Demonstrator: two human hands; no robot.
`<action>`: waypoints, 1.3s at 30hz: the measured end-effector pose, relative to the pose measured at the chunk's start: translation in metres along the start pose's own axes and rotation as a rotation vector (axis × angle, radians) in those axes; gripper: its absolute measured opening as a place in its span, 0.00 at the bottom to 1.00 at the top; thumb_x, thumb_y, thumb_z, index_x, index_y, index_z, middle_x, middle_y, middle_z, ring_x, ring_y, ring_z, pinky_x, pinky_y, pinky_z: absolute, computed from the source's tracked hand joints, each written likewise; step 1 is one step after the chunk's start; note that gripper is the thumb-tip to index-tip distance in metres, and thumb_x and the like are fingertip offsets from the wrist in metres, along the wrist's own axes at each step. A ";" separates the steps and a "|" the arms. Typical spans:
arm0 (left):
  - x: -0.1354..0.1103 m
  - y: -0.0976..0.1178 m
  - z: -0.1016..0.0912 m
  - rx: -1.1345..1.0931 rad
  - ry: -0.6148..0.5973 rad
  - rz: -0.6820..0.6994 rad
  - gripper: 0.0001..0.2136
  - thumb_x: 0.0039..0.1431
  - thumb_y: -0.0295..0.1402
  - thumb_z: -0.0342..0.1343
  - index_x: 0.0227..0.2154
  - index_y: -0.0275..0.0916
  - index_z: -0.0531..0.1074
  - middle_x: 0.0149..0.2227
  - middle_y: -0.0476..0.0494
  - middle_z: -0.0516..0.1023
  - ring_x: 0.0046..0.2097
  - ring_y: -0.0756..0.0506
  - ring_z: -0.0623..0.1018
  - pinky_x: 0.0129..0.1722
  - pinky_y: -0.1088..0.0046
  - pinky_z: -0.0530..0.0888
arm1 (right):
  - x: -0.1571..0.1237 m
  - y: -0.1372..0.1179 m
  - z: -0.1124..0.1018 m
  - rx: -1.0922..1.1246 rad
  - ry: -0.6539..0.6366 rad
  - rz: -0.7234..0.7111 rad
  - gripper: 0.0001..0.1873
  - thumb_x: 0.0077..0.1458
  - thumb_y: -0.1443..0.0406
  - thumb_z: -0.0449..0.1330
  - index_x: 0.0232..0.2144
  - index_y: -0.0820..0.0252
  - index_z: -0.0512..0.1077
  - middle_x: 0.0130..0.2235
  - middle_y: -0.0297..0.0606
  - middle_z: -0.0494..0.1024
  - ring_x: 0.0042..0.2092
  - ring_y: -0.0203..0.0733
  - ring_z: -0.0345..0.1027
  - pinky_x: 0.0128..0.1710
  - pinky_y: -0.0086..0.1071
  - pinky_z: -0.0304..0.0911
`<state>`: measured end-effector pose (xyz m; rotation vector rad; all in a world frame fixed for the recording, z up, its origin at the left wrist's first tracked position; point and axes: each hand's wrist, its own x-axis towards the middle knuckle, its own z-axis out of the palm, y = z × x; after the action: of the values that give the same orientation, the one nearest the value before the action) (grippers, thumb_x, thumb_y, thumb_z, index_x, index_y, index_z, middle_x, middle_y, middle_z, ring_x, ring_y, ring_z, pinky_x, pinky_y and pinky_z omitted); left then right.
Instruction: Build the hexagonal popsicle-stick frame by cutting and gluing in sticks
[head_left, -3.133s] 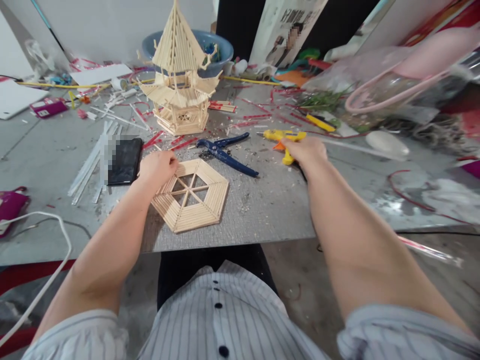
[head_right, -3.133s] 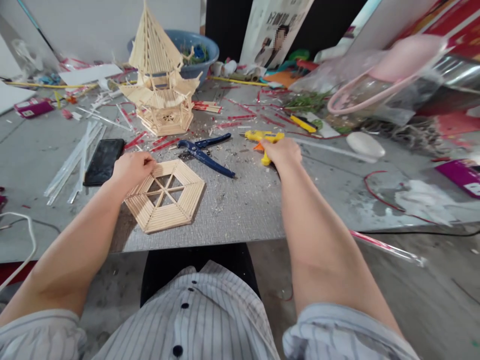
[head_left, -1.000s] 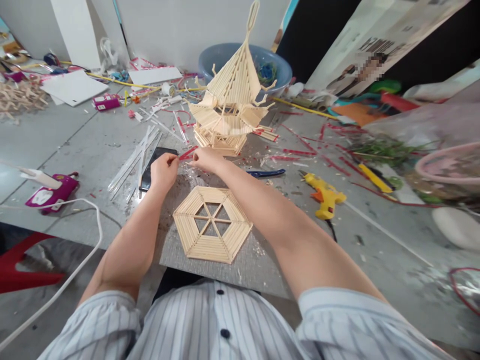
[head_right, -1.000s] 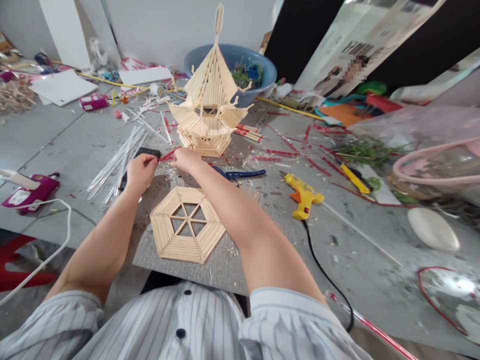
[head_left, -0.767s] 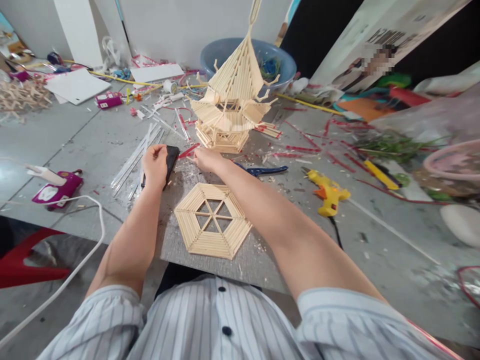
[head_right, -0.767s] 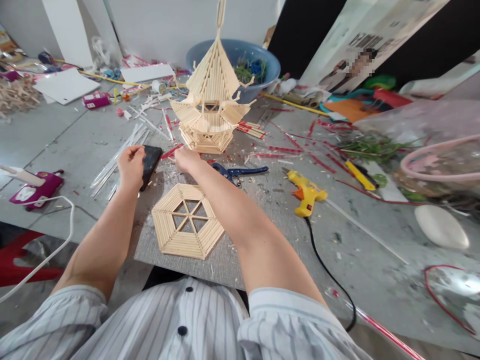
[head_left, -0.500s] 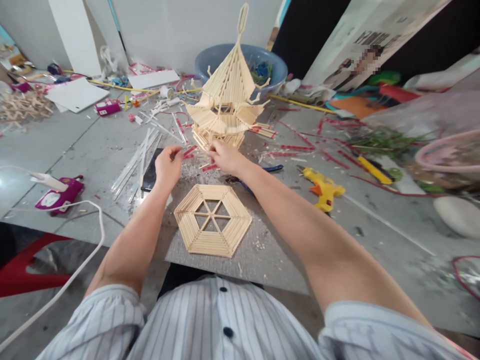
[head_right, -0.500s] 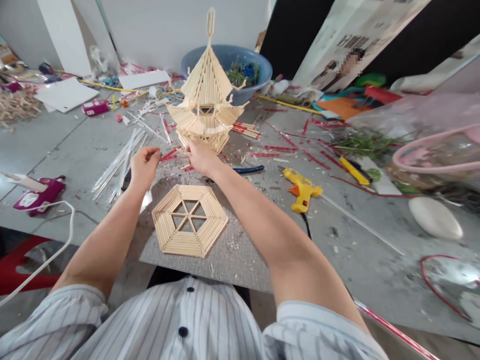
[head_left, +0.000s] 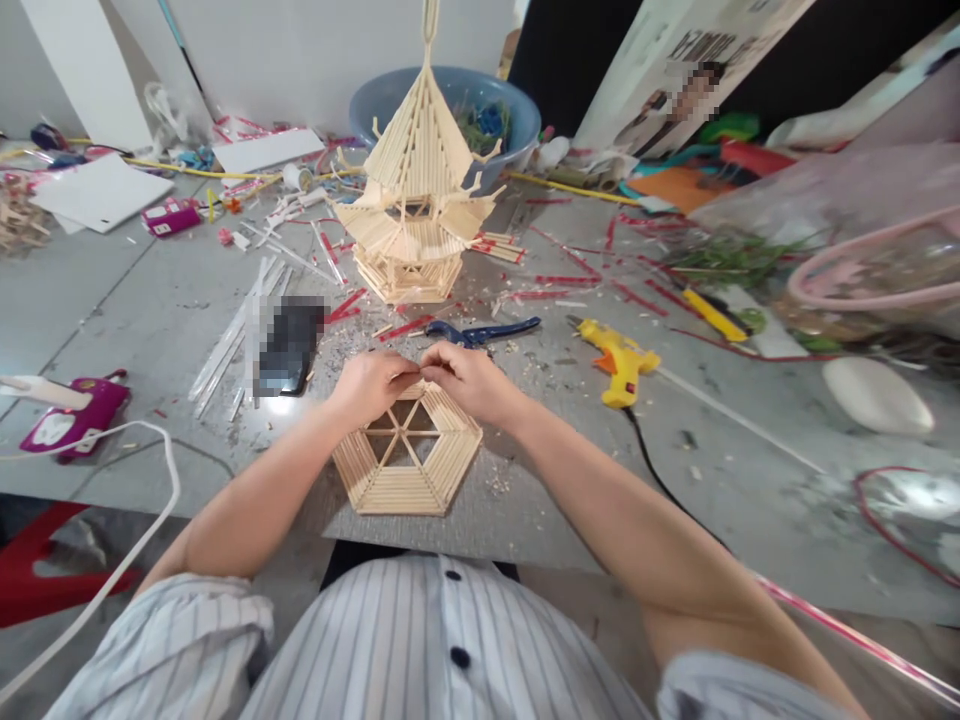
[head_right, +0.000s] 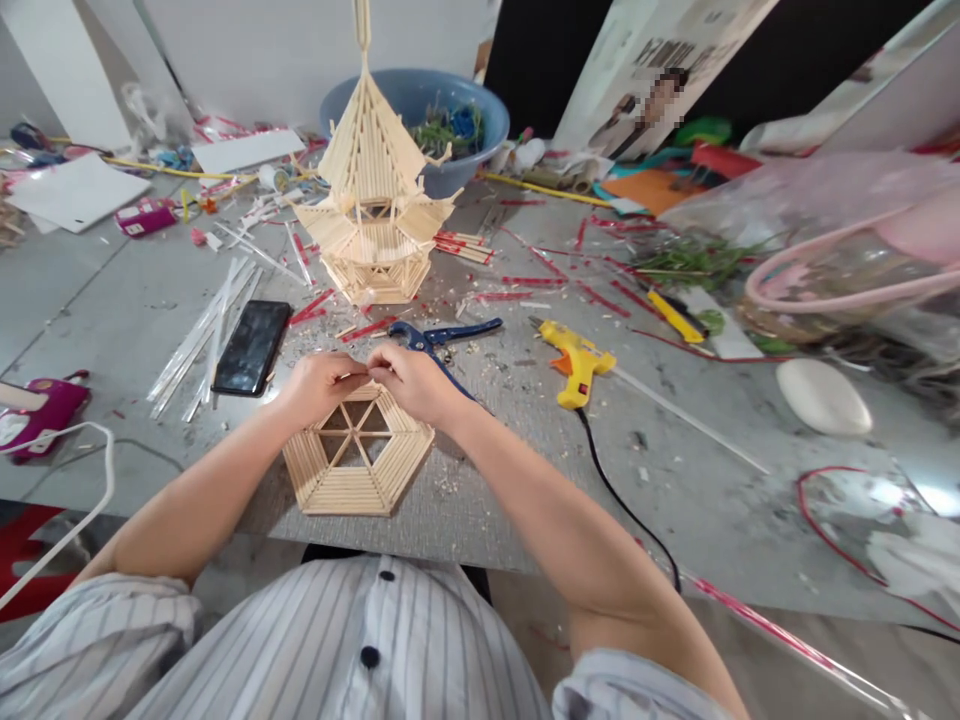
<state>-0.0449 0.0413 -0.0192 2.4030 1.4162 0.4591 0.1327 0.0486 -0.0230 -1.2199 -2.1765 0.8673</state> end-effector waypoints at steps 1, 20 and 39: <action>-0.001 0.000 0.000 -0.005 -0.021 0.007 0.12 0.61 0.34 0.49 0.34 0.38 0.78 0.31 0.44 0.80 0.35 0.47 0.77 0.34 0.72 0.68 | -0.003 0.000 0.000 -0.001 0.000 0.006 0.08 0.57 0.64 0.51 0.34 0.60 0.68 0.34 0.36 0.76 0.35 0.36 0.68 0.37 0.28 0.59; -0.010 0.017 -0.004 -0.439 -0.343 -0.192 0.07 0.49 0.31 0.56 0.20 0.38 0.75 0.17 0.54 0.69 0.21 0.56 0.64 0.24 0.78 0.61 | -0.081 0.031 -0.007 -0.408 -0.338 -0.235 0.43 0.49 0.45 0.60 0.61 0.57 0.57 0.63 0.46 0.60 0.67 0.53 0.41 0.64 0.57 0.35; -0.018 0.034 0.007 -0.205 -0.423 -0.195 0.14 0.53 0.36 0.53 0.17 0.36 0.74 0.13 0.54 0.61 0.18 0.55 0.60 0.22 0.75 0.54 | -0.082 0.034 0.002 -0.417 -0.261 -0.222 0.50 0.49 0.44 0.59 0.64 0.65 0.51 0.63 0.54 0.58 0.66 0.56 0.44 0.62 0.60 0.38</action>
<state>-0.0234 0.0094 -0.0135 2.0214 1.3191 0.0384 0.1892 -0.0098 -0.0579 -1.0591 -2.7423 0.5178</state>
